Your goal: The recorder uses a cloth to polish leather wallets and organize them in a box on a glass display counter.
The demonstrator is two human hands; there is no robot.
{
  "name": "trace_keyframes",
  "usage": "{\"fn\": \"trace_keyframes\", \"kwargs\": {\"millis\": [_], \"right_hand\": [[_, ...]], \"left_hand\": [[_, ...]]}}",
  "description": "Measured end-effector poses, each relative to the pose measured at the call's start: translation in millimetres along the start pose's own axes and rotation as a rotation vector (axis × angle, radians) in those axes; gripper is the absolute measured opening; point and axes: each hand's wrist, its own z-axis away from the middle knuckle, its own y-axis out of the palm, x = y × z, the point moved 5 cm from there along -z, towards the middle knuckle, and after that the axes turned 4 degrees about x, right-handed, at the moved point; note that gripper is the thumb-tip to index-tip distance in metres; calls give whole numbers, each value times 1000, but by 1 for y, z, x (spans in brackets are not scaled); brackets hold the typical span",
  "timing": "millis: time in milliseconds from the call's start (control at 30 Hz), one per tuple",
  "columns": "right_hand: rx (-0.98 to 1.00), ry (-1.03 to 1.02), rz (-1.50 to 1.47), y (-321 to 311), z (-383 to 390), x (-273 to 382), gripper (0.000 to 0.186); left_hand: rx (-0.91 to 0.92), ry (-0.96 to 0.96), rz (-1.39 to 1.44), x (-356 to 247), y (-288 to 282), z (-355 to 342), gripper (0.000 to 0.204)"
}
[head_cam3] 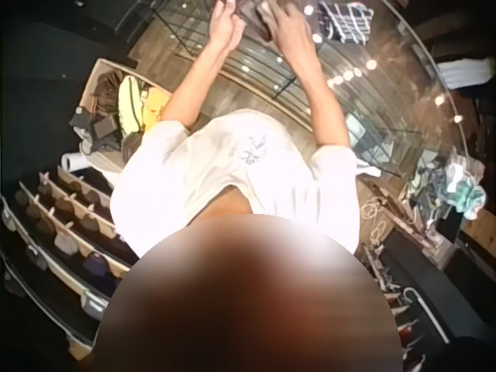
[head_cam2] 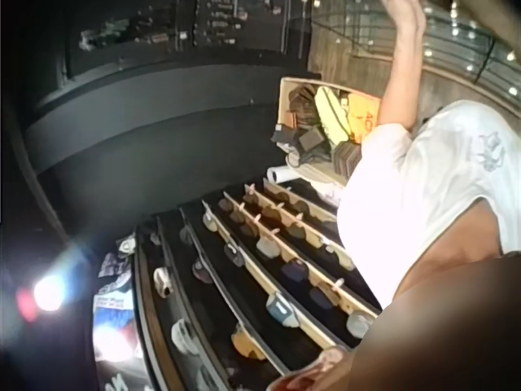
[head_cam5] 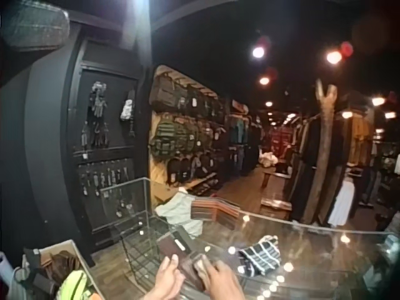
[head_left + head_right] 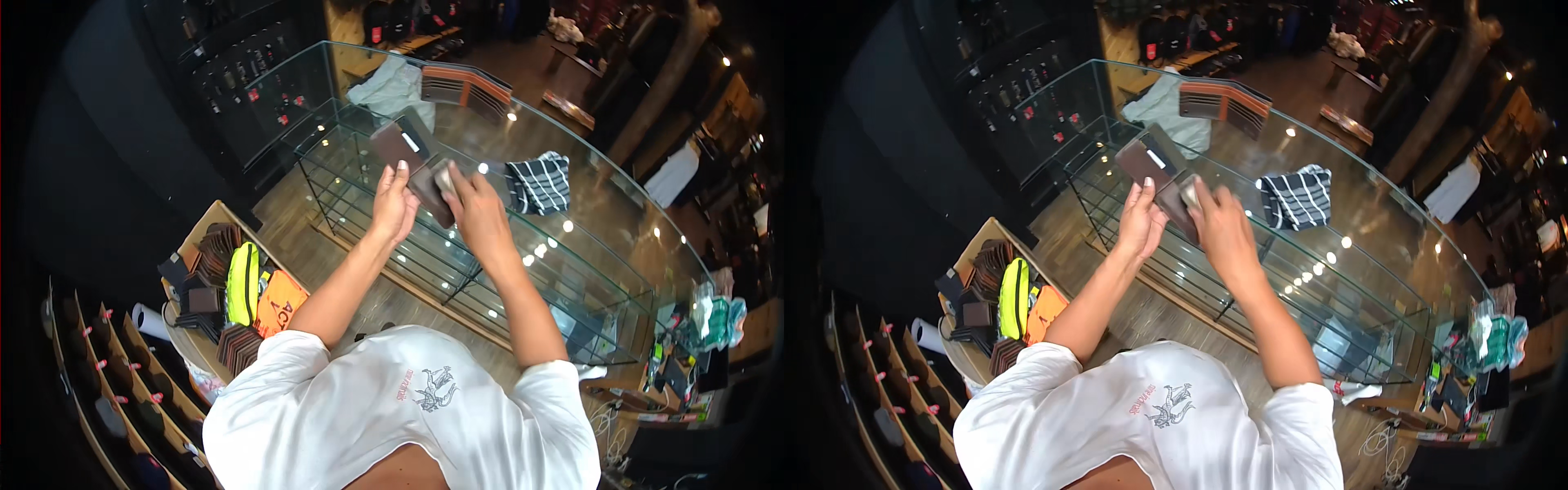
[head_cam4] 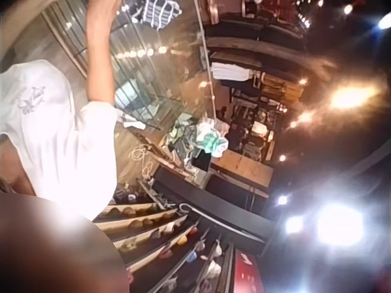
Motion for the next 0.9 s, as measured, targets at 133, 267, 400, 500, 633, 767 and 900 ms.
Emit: {"fn": "trace_keyframes", "kwargs": {"millis": [133,267,400,500,633,767,900], "right_hand": [[-67,-52,-214,-10,-5,18,47],[-205,-146,-170,7,-8,48,49],[-40,-12,-280,33,33,11,51],[-206,-78,-346,15,18,45,52],[-108,-166,-275,26,45,46,53],[39,63,-424,29,74,3,45],[-152,-22,-505,27,54,41,37]], "left_hand": [[-84,106,-69,-15,-9,21,28],[-83,155,-20,-23,-3,32,28],[-99,185,-54,-31,-14,53,31],[-79,156,-122,1,-7,73,32],[-98,185,-44,-20,-17,87,34],[-264,227,-212,-24,-32,116,33],[-310,63,-393,21,-23,150,32]]}}
